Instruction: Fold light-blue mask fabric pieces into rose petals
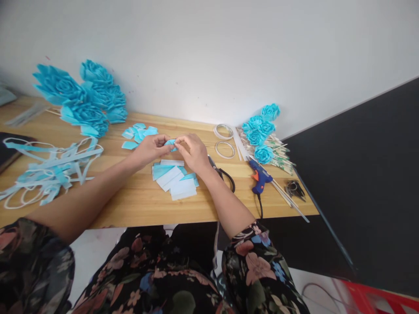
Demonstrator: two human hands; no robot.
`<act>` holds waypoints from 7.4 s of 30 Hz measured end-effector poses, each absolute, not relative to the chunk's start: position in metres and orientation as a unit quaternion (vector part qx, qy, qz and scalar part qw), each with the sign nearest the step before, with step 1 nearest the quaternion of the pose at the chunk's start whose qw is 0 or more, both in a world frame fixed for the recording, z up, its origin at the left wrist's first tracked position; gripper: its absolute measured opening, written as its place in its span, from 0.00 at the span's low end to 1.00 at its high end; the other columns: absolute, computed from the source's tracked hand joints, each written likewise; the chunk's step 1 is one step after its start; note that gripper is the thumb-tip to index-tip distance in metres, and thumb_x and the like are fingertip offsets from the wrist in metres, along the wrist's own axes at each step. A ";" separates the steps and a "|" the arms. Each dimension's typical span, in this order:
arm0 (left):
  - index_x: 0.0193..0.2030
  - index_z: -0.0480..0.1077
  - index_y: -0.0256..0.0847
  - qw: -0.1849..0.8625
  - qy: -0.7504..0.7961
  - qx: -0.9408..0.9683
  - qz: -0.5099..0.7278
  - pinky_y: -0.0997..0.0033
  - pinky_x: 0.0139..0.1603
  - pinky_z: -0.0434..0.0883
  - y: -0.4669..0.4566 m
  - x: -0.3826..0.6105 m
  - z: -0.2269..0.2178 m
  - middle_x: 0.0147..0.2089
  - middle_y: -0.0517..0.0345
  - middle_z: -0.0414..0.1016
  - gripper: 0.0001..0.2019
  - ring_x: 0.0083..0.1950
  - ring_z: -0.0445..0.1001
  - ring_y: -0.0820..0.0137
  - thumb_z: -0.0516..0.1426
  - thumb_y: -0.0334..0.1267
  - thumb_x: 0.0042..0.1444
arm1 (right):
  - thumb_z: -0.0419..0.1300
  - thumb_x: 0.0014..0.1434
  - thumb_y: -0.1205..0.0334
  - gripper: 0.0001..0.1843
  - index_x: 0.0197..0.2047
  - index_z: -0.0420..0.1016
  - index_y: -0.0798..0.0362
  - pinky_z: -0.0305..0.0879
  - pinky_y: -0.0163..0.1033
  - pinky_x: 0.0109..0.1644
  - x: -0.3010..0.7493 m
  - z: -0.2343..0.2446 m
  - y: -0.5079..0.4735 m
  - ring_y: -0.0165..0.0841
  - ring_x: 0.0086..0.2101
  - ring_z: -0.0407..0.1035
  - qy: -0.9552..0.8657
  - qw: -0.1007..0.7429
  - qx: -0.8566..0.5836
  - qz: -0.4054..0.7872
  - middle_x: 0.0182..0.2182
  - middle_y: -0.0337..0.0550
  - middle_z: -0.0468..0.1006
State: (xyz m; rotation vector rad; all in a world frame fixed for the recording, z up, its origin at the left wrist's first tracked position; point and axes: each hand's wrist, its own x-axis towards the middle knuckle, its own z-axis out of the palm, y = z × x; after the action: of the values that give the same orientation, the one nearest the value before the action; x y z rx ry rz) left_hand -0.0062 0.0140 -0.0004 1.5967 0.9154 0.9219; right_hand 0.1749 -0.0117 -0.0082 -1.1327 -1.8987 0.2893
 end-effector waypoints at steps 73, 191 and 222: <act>0.25 0.71 0.37 0.462 0.401 0.698 0.374 0.74 0.27 0.58 0.016 -0.003 -0.009 0.23 0.64 0.67 0.10 0.24 0.58 0.78 0.64 0.42 0.47 | 0.58 0.63 0.52 0.20 0.56 0.72 0.50 0.70 0.40 0.44 0.174 -0.004 -0.013 0.32 0.35 0.71 -0.651 0.503 -0.494 0.281 0.34 0.41 0.77; 0.23 0.72 0.35 0.606 0.369 0.612 0.350 0.73 0.30 0.63 0.011 -0.006 0.000 0.23 0.59 0.70 0.14 0.25 0.65 0.76 0.61 0.45 0.50 | 0.56 0.64 0.71 0.13 0.47 0.78 0.48 0.72 0.42 0.43 0.200 -0.007 -0.023 0.35 0.39 0.75 -0.813 0.429 -0.351 -0.175 0.38 0.44 0.83; 0.23 0.70 0.37 0.646 0.339 0.582 0.359 0.72 0.31 0.64 0.010 -0.005 -0.002 0.24 0.60 0.70 0.15 0.26 0.65 0.76 0.63 0.47 0.49 | 0.57 0.64 0.67 0.12 0.41 0.82 0.44 0.70 0.44 0.43 0.197 -0.008 -0.021 0.36 0.40 0.71 -0.806 0.402 -0.400 -0.170 0.37 0.43 0.81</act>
State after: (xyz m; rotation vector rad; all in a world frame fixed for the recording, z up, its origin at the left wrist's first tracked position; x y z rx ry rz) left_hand -0.0051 0.0096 -0.0017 1.3256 0.7725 0.8165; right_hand 0.1975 -0.0213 -0.0082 -1.0105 -2.0376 -0.4286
